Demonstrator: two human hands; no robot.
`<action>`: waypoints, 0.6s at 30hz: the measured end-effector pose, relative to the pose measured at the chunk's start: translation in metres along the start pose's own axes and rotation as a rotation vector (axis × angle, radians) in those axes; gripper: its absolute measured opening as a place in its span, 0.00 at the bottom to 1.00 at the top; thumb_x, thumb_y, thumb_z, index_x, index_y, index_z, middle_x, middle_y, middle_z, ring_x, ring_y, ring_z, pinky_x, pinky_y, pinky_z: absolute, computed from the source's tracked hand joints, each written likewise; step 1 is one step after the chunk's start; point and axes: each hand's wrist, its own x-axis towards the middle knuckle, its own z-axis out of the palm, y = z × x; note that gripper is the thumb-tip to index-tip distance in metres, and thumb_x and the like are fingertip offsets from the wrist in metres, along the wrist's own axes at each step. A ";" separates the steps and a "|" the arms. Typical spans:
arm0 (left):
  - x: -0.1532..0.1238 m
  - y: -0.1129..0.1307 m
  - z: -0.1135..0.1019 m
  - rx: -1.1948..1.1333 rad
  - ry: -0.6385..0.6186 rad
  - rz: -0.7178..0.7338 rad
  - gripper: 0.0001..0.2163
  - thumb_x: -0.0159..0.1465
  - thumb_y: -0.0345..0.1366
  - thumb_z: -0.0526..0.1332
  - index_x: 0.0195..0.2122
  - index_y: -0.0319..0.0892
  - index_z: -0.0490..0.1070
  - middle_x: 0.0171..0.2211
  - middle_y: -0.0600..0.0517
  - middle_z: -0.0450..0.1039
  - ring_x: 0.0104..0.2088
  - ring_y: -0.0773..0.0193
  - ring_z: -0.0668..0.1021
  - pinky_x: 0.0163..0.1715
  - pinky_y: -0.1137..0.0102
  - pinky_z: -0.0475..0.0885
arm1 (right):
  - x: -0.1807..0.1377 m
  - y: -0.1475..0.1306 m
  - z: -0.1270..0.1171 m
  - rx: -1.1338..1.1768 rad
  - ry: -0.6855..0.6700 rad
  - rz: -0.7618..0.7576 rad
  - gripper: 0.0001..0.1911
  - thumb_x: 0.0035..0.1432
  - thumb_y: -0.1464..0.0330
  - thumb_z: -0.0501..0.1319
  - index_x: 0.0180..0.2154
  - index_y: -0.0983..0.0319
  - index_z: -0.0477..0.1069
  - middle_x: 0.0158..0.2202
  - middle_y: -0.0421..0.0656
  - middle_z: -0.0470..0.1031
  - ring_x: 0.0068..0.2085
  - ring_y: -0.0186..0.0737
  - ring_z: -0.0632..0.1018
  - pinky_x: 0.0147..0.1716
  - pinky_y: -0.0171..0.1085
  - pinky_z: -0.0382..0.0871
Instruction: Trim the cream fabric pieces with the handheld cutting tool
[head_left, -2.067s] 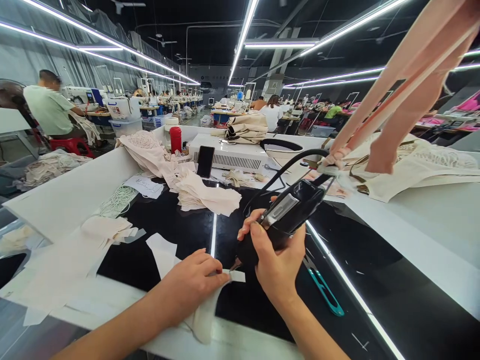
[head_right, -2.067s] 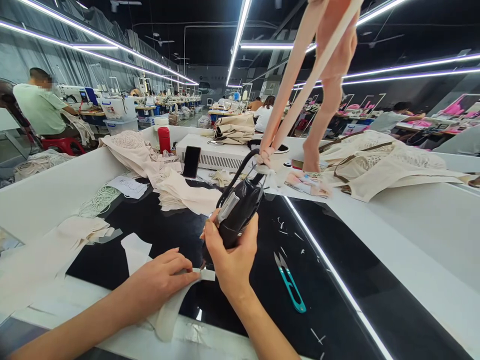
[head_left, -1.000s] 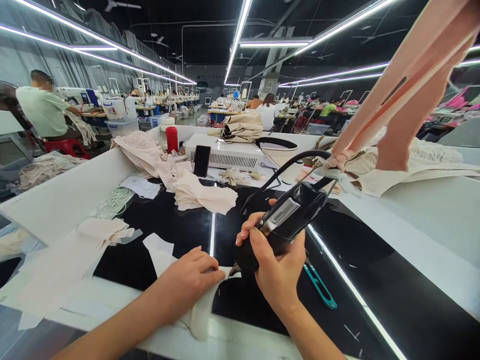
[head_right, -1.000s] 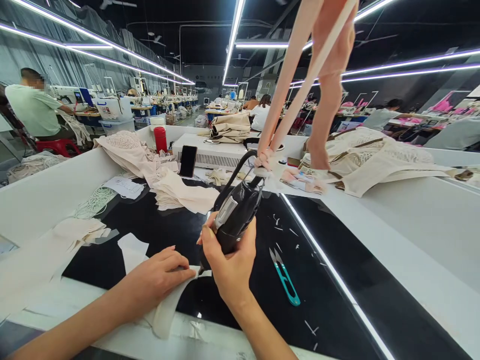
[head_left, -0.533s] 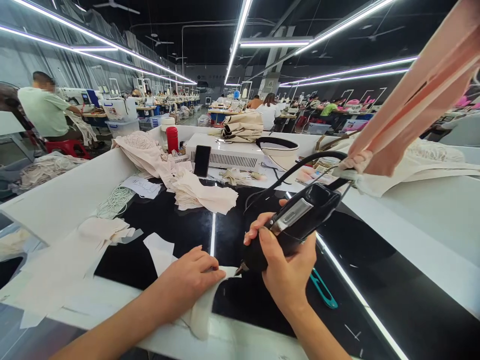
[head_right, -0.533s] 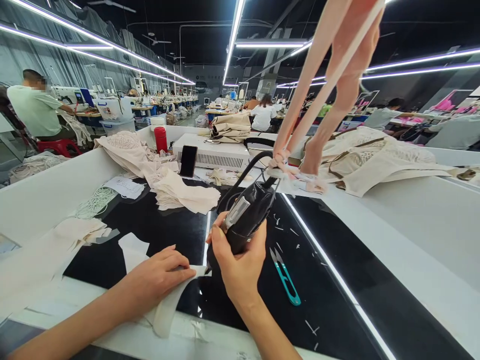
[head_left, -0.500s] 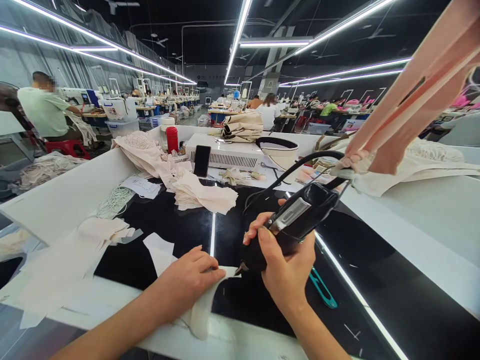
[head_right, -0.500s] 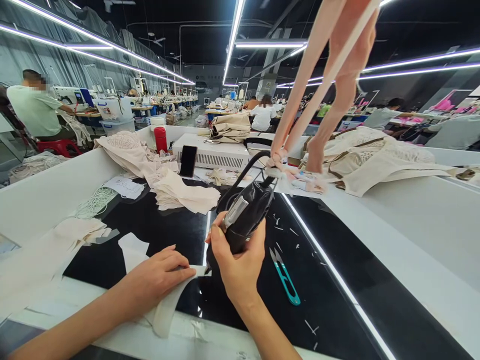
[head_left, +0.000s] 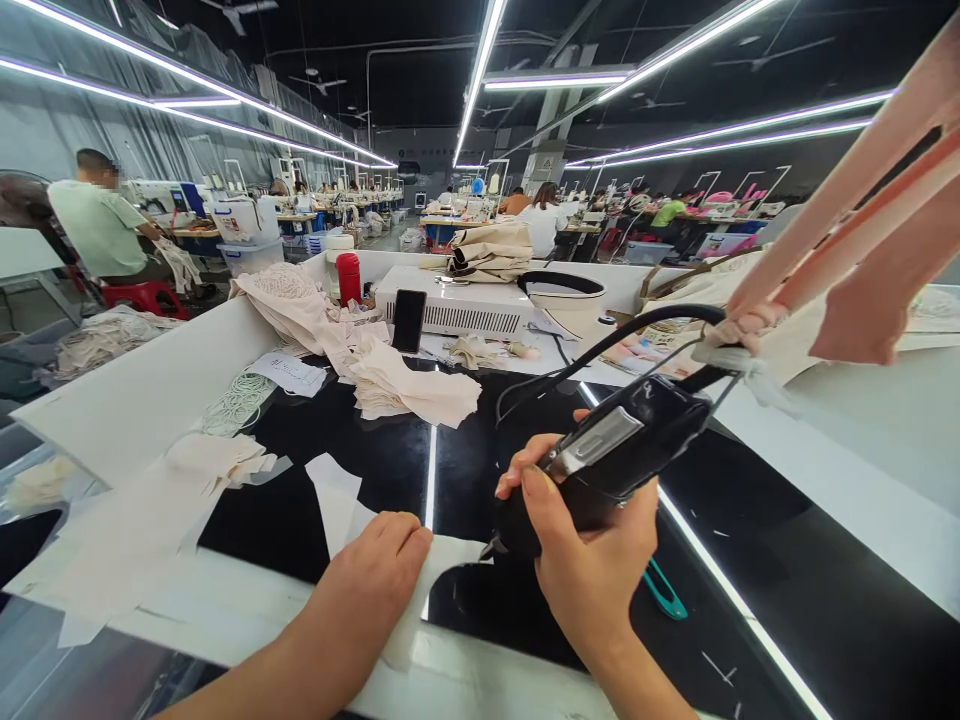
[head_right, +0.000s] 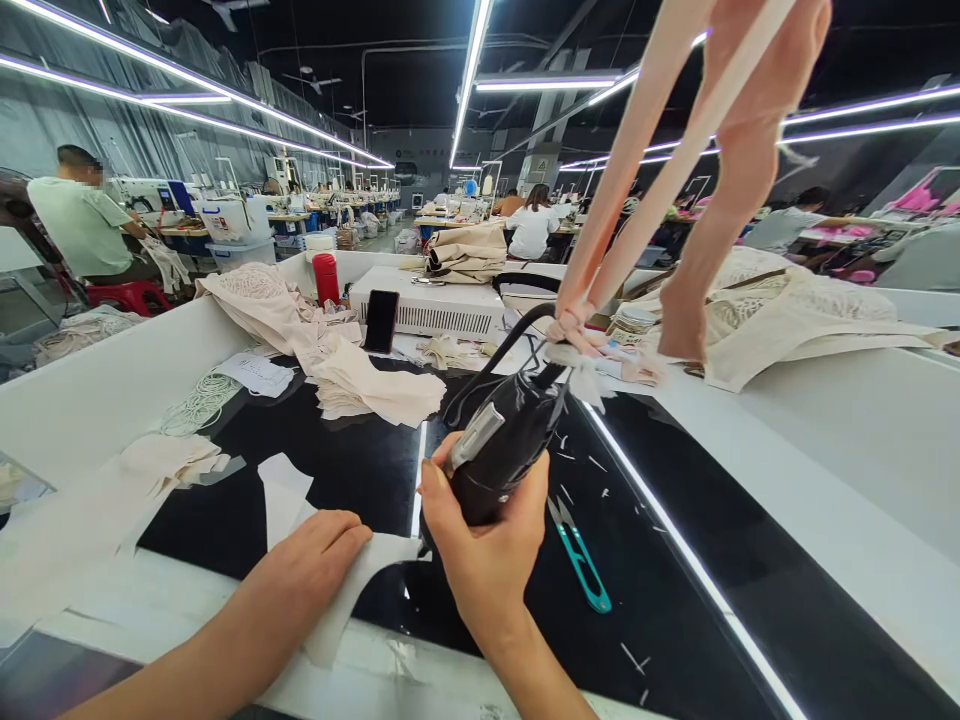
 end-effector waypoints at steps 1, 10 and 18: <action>0.001 0.000 -0.001 0.011 -0.016 -0.007 0.23 0.58 0.12 0.51 0.49 0.40 0.67 0.48 0.46 0.75 0.46 0.56 0.80 0.45 0.64 0.81 | 0.000 0.000 0.000 0.000 -0.001 -0.003 0.13 0.59 0.69 0.70 0.42 0.54 0.68 0.32 0.34 0.76 0.26 0.34 0.76 0.26 0.36 0.76; 0.003 -0.004 -0.003 0.025 -0.038 0.029 0.22 0.61 0.12 0.49 0.48 0.41 0.69 0.47 0.48 0.76 0.47 0.59 0.80 0.47 0.67 0.80 | -0.007 -0.003 -0.002 0.017 -0.011 -0.006 0.14 0.59 0.69 0.70 0.43 0.54 0.68 0.33 0.35 0.75 0.26 0.36 0.76 0.25 0.37 0.76; 0.004 -0.006 -0.004 0.078 -0.013 0.069 0.16 0.66 0.15 0.53 0.48 0.40 0.70 0.45 0.49 0.77 0.45 0.60 0.82 0.45 0.68 0.80 | -0.010 -0.008 0.000 0.012 -0.001 0.000 0.14 0.58 0.69 0.70 0.42 0.55 0.67 0.32 0.35 0.76 0.25 0.35 0.77 0.25 0.37 0.76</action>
